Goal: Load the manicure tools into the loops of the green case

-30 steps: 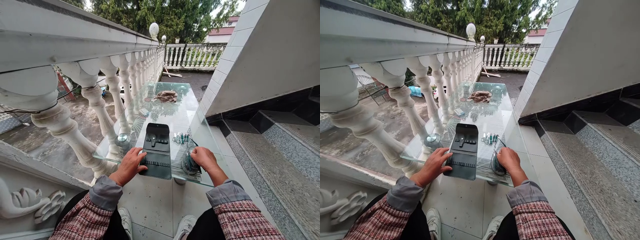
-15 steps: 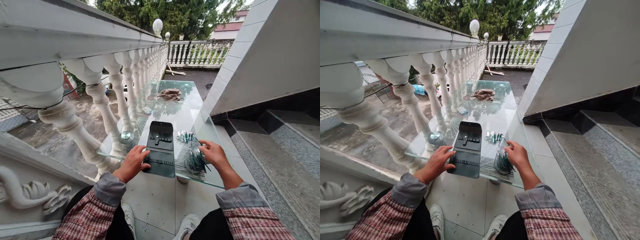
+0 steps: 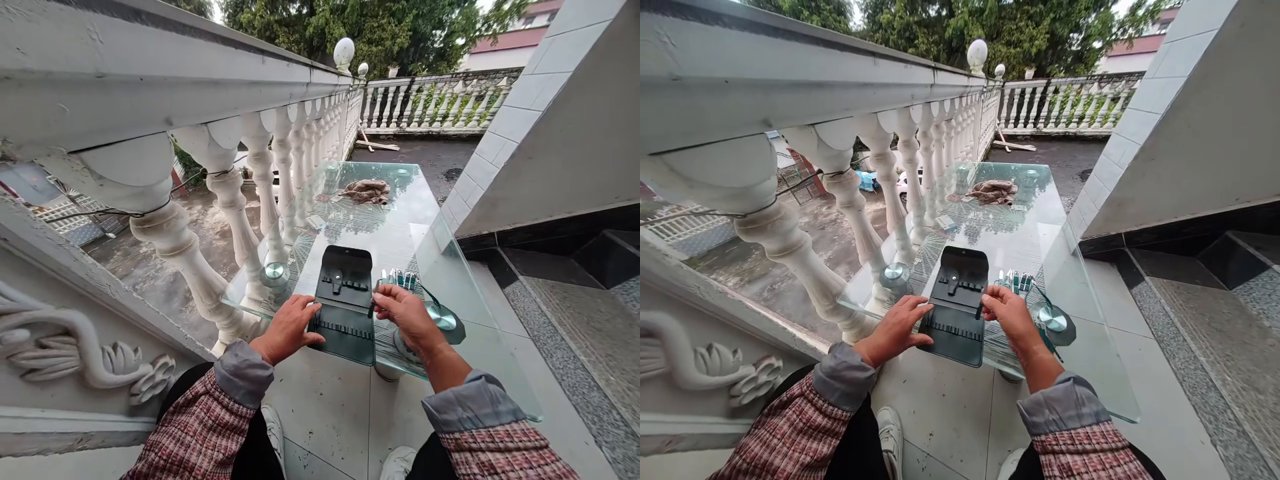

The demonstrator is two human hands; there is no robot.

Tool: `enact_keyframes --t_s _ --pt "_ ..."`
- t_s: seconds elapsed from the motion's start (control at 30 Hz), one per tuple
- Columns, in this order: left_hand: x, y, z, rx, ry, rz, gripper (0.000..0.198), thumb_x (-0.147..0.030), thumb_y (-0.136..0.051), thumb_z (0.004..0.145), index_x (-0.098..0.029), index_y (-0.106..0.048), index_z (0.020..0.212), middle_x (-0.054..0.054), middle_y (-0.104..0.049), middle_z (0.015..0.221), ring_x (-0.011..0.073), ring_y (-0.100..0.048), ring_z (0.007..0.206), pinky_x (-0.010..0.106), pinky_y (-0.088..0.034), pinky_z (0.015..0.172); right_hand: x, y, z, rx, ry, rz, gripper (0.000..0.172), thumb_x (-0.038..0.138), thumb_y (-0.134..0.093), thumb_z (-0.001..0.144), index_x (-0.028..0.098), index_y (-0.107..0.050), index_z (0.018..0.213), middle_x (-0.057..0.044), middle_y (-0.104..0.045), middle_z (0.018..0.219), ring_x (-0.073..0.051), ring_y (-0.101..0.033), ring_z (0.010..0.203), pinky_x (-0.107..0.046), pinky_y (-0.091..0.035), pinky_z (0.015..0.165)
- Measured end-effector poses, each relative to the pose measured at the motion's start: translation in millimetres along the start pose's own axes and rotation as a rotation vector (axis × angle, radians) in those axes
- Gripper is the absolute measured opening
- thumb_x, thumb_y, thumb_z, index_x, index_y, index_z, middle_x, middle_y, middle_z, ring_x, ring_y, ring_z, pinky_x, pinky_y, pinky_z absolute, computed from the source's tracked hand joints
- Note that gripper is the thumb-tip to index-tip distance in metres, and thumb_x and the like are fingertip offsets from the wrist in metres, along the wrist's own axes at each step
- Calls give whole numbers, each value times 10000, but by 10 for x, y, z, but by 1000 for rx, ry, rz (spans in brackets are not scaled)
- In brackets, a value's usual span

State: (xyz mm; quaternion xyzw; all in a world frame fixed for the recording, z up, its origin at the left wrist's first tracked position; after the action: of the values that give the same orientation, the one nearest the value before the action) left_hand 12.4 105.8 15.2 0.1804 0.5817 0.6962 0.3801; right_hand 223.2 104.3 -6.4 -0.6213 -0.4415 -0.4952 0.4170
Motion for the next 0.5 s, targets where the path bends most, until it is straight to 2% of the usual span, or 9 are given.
enact_keyframes --t_s 0.2,0.33,0.5 --pt "-27 14 -16 7 2 12 605 -398 -751 676 -144 -500 1164 127 -522 1196 259 -484 1097 396 -424 961 -106 -448 37 37 31 -55 571 267 -599 581 166 -439 1120 68 -522 576 -104 -507 507 -219 -444 445" --pt "-22 13 -14 3 6 15 623 -416 -761 657 -137 -509 1153 128 -535 1175 269 -489 1086 404 -430 951 -177 -654 65 79 49 -132 500 257 -561 610 176 -450 1091 75 -506 573 -97 -504 492 -225 -463 461" --pt "22 -19 -35 1 29 39 631 -419 -755 665 -140 -502 1171 139 -524 1195 284 -482 1092 416 -439 929 -233 -765 115 68 51 -163 397 236 -552 612 193 -446 992 84 -490 582 -98 -515 489 -226 -465 452"
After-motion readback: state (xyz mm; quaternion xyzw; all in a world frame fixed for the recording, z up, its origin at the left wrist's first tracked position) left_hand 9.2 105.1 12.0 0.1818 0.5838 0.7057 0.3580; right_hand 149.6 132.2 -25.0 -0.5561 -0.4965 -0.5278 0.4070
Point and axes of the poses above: each hand's wrist, its own z-axis towards the middle knuckle, its own y-axis out of the back of the hand, x = y × z, the point moved 8 cm from there along z, towards the middle knuckle
